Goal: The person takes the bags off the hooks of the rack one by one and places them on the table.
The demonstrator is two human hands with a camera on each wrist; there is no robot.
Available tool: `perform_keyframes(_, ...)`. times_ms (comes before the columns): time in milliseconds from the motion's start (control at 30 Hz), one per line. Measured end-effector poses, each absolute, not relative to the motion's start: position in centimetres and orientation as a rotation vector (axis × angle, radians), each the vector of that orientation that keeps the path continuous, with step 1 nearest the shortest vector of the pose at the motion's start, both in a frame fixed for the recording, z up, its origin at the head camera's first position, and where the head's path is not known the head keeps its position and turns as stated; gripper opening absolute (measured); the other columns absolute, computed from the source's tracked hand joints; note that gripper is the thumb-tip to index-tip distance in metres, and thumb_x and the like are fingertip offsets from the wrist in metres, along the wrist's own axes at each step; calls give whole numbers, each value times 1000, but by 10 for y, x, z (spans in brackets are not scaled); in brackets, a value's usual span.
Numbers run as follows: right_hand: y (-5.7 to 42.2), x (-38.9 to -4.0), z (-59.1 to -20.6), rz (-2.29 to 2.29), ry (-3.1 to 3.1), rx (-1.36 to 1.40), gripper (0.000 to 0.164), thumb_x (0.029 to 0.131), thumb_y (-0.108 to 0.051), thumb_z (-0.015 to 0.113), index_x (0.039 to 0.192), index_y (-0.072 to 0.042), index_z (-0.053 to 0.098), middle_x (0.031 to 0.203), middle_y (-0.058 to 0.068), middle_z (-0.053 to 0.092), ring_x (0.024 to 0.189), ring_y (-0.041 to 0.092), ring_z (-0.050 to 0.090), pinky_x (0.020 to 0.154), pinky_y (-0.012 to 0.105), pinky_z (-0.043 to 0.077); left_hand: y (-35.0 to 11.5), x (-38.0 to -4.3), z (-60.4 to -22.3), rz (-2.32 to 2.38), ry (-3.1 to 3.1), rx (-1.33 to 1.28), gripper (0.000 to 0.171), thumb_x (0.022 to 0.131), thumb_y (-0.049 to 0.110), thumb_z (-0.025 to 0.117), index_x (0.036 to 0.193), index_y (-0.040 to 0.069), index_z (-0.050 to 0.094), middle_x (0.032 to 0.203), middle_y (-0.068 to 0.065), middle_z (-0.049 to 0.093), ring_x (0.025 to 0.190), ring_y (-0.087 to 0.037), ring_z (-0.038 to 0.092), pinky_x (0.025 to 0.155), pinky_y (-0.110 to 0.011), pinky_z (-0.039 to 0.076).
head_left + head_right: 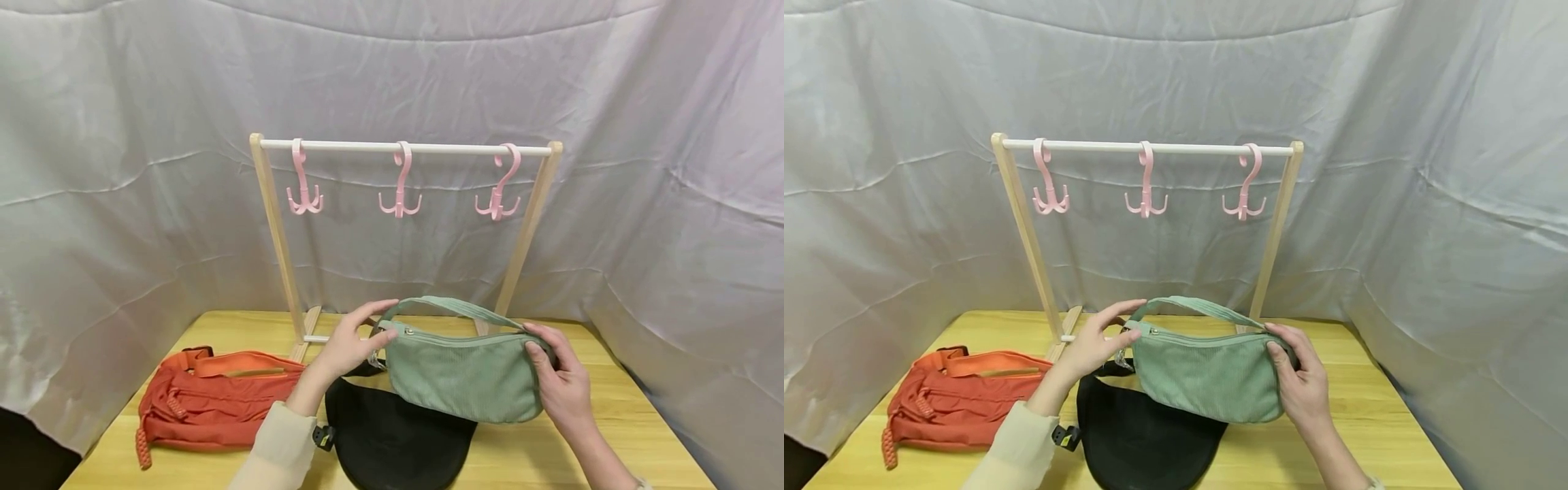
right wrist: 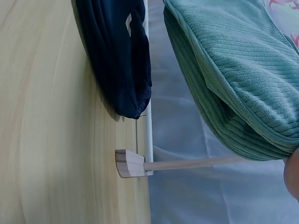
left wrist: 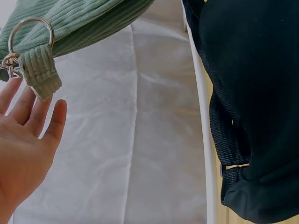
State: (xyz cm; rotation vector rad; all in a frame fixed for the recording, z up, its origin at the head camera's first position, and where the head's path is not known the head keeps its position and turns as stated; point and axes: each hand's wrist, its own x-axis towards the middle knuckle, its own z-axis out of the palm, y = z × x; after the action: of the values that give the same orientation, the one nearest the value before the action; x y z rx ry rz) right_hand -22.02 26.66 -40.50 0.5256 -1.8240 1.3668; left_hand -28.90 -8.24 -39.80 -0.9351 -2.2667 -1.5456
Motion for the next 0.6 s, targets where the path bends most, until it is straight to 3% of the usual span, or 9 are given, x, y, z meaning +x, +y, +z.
perform_keyframes(200, 269, -219, -407, 1398, -1850, 430, 35, 95, 19, 59, 126, 7, 68, 123, 11, 68, 117, 10, 62, 97, 18, 47, -80, -287, -405, -1489, -2237, -938, 54, 92, 20, 83, 143, 18, 65, 141, 0, 65, 127, -21, 60, 99, -47, 53)
perform_keyframes(333, 271, -219, -409, 1377, -1861, 425, 35, 95, 20, 60, 126, 6, 69, 123, 11, 68, 116, 9, 61, 97, 17, 47, -79, -289, -409, -1472, -2184, -949, 48, 91, 17, 83, 137, 17, 69, 136, 2, 68, 121, -17, 63, 95, -41, 55)
perform_keyframes(600, 272, -218, -410, 1413, -1875, 394, 35, 96, 17, 60, 128, 6, 68, 123, 6, 68, 116, 7, 61, 98, 17, 46, -77, -288, -412, -1489, -2134, -956, 40, 91, 15, 83, 130, 17, 73, 129, 1, 71, 116, -16, 65, 92, -41, 56)
